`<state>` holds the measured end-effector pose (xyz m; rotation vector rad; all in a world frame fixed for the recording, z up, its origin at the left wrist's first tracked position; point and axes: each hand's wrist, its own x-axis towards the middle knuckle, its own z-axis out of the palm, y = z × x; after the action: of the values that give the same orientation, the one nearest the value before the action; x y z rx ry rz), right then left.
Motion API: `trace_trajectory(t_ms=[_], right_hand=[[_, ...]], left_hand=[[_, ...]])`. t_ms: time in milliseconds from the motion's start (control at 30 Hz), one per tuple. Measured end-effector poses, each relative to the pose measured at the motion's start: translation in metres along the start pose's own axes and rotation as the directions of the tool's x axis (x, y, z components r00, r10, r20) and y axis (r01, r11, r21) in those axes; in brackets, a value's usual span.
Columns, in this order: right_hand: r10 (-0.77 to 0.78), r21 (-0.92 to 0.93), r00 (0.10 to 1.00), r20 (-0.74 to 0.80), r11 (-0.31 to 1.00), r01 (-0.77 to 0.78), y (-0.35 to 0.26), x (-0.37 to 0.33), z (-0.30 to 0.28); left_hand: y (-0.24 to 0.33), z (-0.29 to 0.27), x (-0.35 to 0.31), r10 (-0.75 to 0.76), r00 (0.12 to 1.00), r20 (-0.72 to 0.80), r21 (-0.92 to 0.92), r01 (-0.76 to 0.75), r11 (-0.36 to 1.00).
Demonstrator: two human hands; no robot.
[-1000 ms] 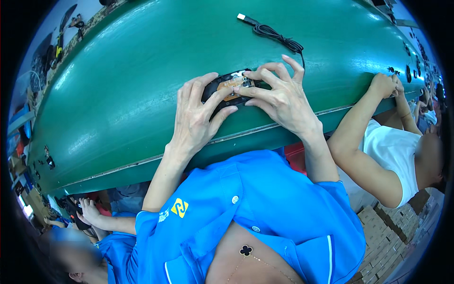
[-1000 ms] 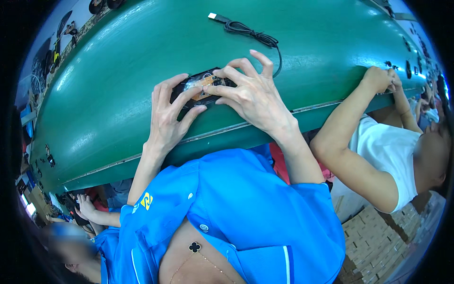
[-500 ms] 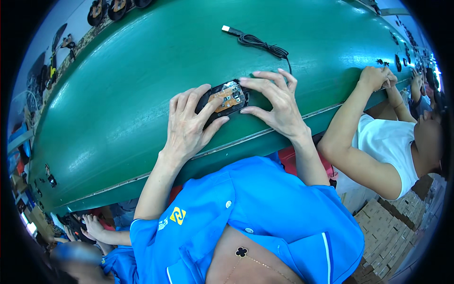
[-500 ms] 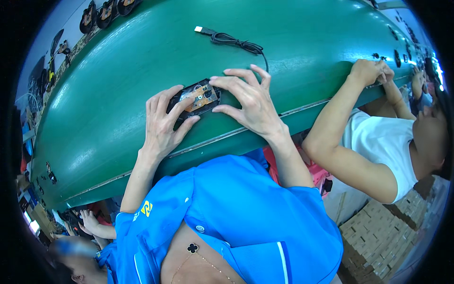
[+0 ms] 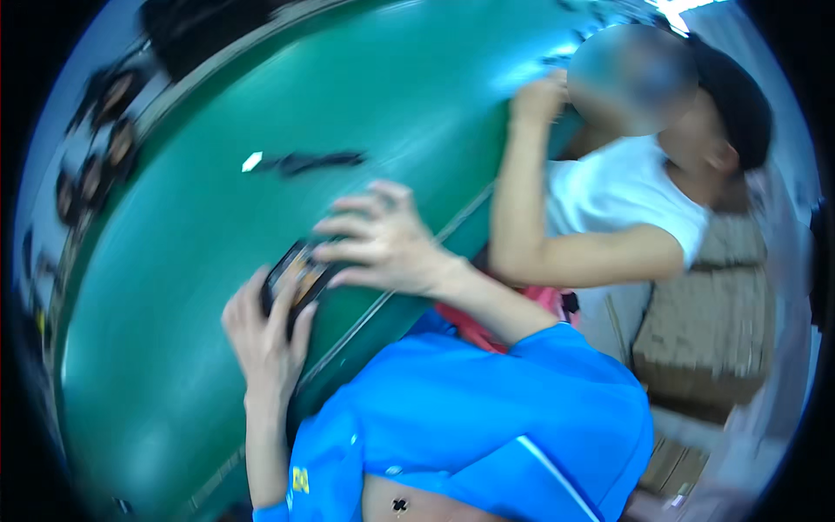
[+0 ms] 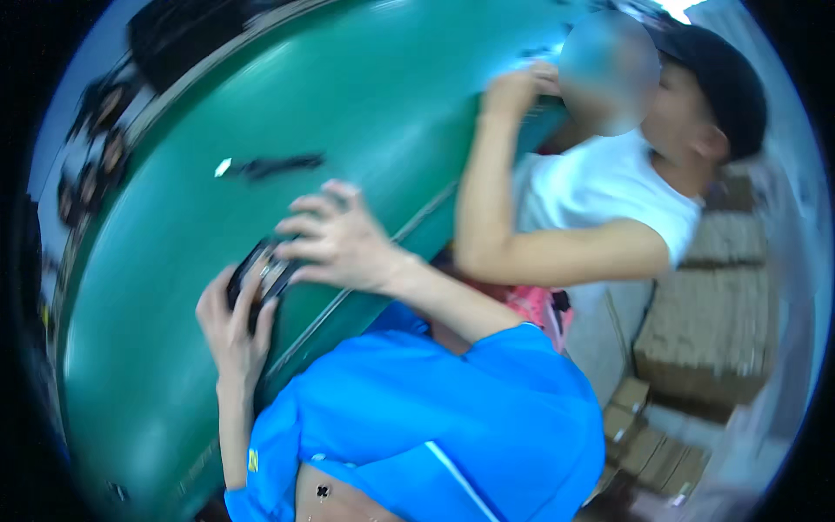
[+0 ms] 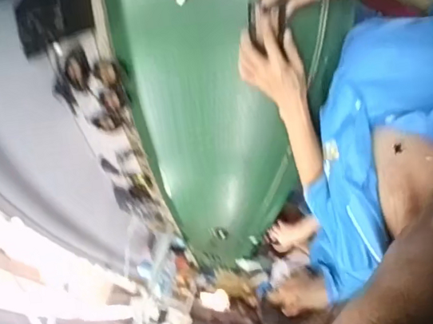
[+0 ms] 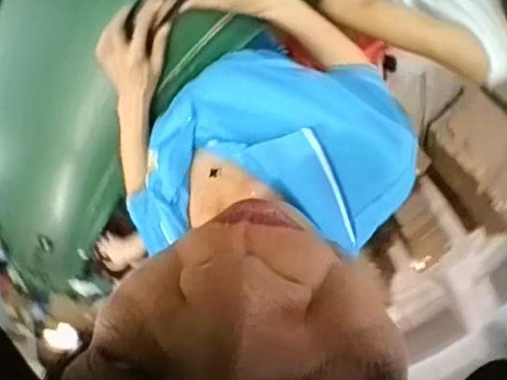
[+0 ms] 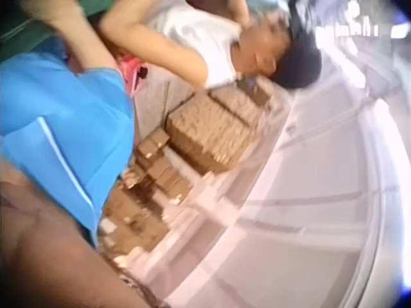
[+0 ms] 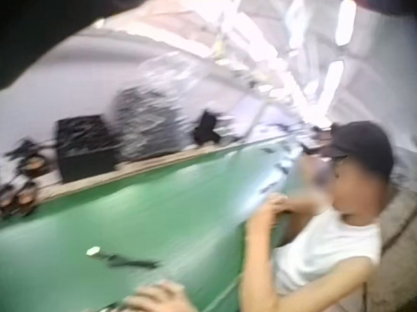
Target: The person assembles computer mouse components by hand, fitting the circuit board and cable into the mouse base shell, and placing the assembled units on the conveyor line.
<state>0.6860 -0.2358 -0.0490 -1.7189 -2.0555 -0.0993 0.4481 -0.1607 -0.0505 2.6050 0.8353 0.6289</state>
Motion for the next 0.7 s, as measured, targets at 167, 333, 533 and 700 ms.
trace_trajectory(t_ms=[167,333,533,700], right_hand=[[0.022,0.104,0.998,-0.060,0.994,-0.016,-0.003,-0.001,0.020],[0.026,0.309,0.999,-0.045,0.951,-0.011,-0.023,0.011,0.052],[0.129,0.213,0.991,0.019,0.968,-0.130,-0.044,0.026,0.052],[0.114,0.183,0.992,0.053,0.976,-0.122,-0.046,0.029,0.044]], left_hand=[[-0.003,-0.006,0.000,0.016,1.000,0.004,0.022,-0.017,1.000],[-0.020,-0.017,-0.022,-0.101,0.994,0.040,0.123,0.095,0.988],[-0.036,-0.017,-0.023,-0.137,0.990,-0.020,0.066,0.138,0.988],[-0.041,-0.017,-0.022,-0.121,0.992,-0.019,0.055,0.122,0.991]])
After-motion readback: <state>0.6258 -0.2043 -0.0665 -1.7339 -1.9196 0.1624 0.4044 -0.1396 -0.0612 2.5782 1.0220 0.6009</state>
